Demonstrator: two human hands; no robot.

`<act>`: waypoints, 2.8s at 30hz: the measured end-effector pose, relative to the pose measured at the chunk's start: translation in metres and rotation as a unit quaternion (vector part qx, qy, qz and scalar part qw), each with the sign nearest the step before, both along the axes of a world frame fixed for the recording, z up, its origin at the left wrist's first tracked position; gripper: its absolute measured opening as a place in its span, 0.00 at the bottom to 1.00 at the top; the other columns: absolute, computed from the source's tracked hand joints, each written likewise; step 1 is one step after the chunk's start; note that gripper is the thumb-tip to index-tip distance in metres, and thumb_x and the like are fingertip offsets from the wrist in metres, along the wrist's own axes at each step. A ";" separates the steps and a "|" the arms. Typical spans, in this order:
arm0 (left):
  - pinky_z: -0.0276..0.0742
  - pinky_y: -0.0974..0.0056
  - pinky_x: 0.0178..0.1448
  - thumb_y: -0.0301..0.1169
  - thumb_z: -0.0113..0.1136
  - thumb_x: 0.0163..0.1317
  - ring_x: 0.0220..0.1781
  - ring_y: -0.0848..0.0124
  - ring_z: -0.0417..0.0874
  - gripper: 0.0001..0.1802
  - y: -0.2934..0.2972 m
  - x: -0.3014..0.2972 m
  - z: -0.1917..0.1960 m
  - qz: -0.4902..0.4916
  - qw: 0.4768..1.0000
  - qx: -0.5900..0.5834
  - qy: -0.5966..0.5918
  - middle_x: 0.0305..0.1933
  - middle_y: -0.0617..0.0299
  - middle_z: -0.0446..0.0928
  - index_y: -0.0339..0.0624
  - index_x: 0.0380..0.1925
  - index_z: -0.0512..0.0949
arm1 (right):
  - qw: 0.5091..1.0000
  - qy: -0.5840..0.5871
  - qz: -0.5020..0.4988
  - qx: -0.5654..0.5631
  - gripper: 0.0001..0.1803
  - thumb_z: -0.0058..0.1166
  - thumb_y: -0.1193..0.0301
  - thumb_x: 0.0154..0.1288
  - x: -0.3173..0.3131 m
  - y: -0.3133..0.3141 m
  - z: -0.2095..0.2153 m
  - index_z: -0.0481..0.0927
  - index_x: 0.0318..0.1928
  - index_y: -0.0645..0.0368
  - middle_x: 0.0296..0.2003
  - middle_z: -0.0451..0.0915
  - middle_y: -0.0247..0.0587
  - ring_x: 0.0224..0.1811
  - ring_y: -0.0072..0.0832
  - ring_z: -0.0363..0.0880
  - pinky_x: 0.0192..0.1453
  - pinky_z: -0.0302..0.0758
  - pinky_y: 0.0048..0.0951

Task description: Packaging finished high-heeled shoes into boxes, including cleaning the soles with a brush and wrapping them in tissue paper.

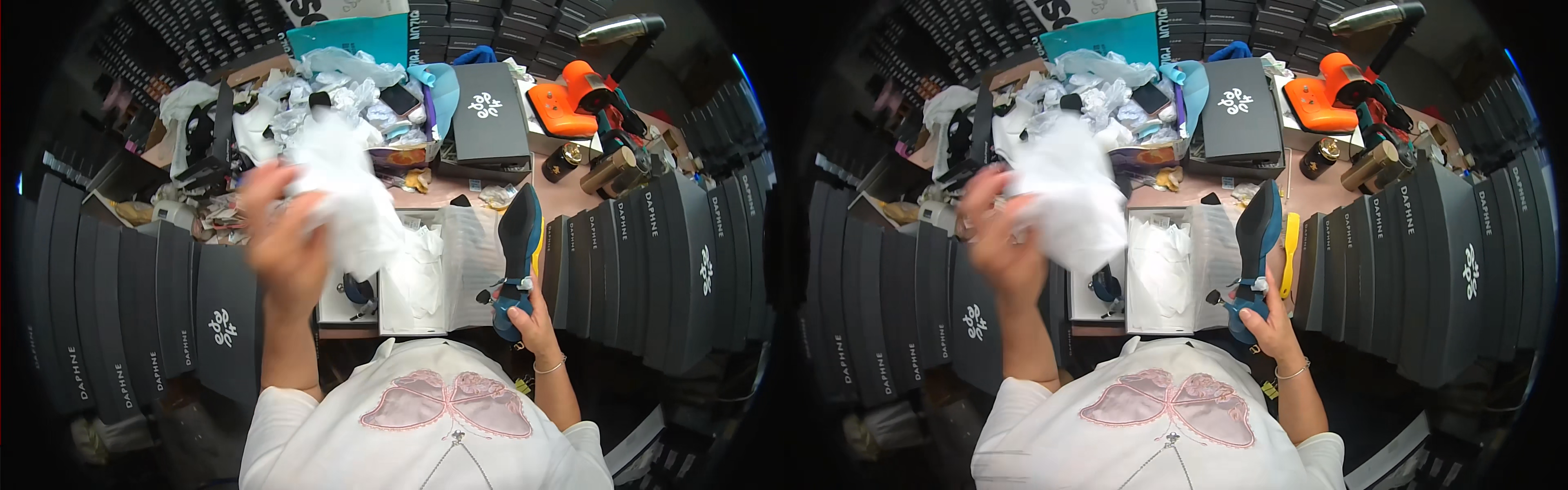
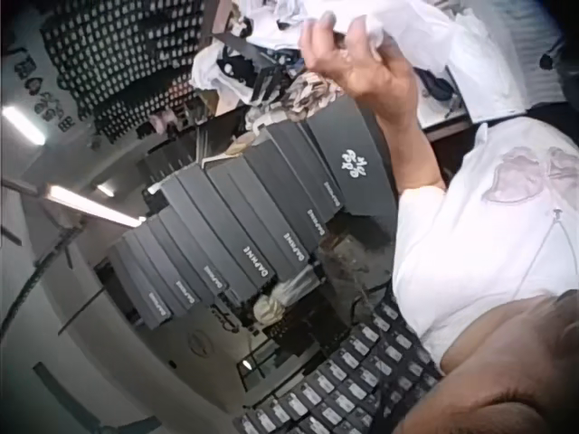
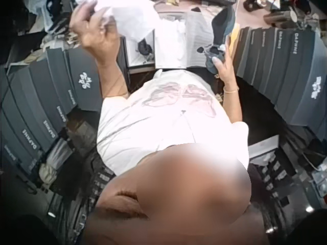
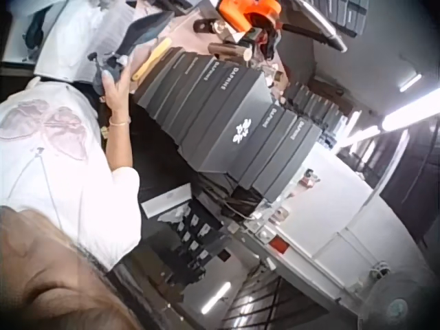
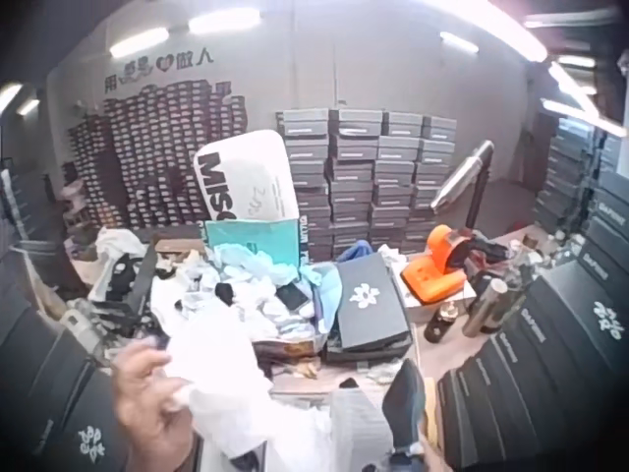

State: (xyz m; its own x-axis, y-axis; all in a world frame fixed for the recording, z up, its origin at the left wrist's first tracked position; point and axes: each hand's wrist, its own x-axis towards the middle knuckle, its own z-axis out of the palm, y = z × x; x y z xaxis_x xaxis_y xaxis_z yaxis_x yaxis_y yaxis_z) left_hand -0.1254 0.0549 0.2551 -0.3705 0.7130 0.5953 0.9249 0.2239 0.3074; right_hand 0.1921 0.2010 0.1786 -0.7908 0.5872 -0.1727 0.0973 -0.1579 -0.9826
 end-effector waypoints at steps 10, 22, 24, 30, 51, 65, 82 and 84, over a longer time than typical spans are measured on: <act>0.69 0.63 0.36 0.34 0.67 0.57 0.30 0.68 0.74 0.13 -0.009 -0.010 -0.108 0.014 0.913 0.014 -0.407 0.28 0.57 0.75 0.33 0.28 0.79 | 0.991 0.089 0.046 -0.087 0.47 0.60 0.55 0.55 -0.010 -0.040 0.048 0.54 0.69 0.63 0.47 0.76 0.46 0.47 0.32 0.79 0.53 0.76 0.34; 0.72 0.67 0.45 0.24 0.64 0.57 0.40 0.69 0.77 0.06 -0.089 0.050 -0.080 -0.125 0.923 0.153 -0.330 0.39 0.58 0.76 0.36 0.33 0.77 | 0.947 0.031 0.129 -0.291 0.36 0.53 0.59 0.64 -0.073 -0.110 -0.011 0.55 0.67 0.58 0.47 0.78 0.50 0.39 0.33 0.81 0.42 0.79 0.29; 0.72 0.67 0.40 0.23 0.63 0.58 0.36 0.70 0.76 0.05 -0.100 0.028 -0.090 0.024 0.958 0.129 -0.255 0.38 0.58 0.75 0.36 0.34 0.79 | 0.945 0.045 0.090 -0.311 0.35 0.52 0.57 0.64 -0.064 -0.115 -0.035 0.56 0.66 0.57 0.46 0.78 0.51 0.37 0.32 0.81 0.37 0.79 0.30; 0.68 0.71 0.34 0.21 0.61 0.59 0.29 0.77 0.72 0.10 -0.114 0.065 -0.082 0.023 0.933 0.100 -0.346 0.35 0.61 0.75 0.40 0.41 0.83 | 0.822 0.163 0.206 -0.505 0.30 0.50 0.52 0.63 -0.018 -0.133 -0.063 0.66 0.57 0.61 0.43 0.78 0.58 0.33 0.40 0.80 0.27 0.77 0.31; 0.76 0.68 0.35 0.23 0.63 0.55 0.29 0.71 0.80 0.10 -0.102 0.211 -0.088 -0.142 0.890 -0.105 -0.421 0.32 0.56 0.80 0.36 0.39 0.83 | 0.725 0.170 0.266 -0.612 0.31 0.48 0.51 0.61 0.100 -0.128 -0.062 0.66 0.57 0.61 0.44 0.74 0.64 0.33 0.44 0.76 0.25 0.77 0.34; 0.64 0.66 0.21 0.19 0.61 0.42 0.18 0.70 0.71 0.23 -0.073 0.220 -0.048 -0.313 0.929 0.155 -0.119 0.20 0.65 0.68 0.39 0.44 0.83 | 0.975 0.140 -0.014 0.170 0.22 0.51 0.62 0.68 0.012 -0.137 -0.085 0.71 0.59 0.57 0.55 0.75 0.42 0.57 0.32 0.73 0.61 0.71 0.31; 0.78 0.68 0.42 0.25 0.59 0.63 0.38 0.69 0.81 0.14 -0.108 0.045 -0.179 0.012 0.868 0.019 -0.497 0.42 0.54 0.77 0.33 0.48 0.78 | 0.751 -0.430 0.130 0.485 0.14 0.48 0.67 0.63 -0.060 0.013 -0.042 0.80 0.42 0.62 0.40 0.81 0.52 0.45 0.47 0.79 0.48 0.76 0.42; 0.77 0.70 0.43 0.26 0.58 0.64 0.38 0.73 0.80 0.13 -0.106 0.046 -0.174 -0.004 0.838 0.018 -0.546 0.41 0.56 0.77 0.33 0.48 0.78 | 0.843 -0.226 0.113 0.475 0.11 0.49 0.71 0.60 -0.115 -0.025 -0.054 0.81 0.39 0.63 0.44 0.81 0.51 0.49 0.47 0.78 0.55 0.73 0.45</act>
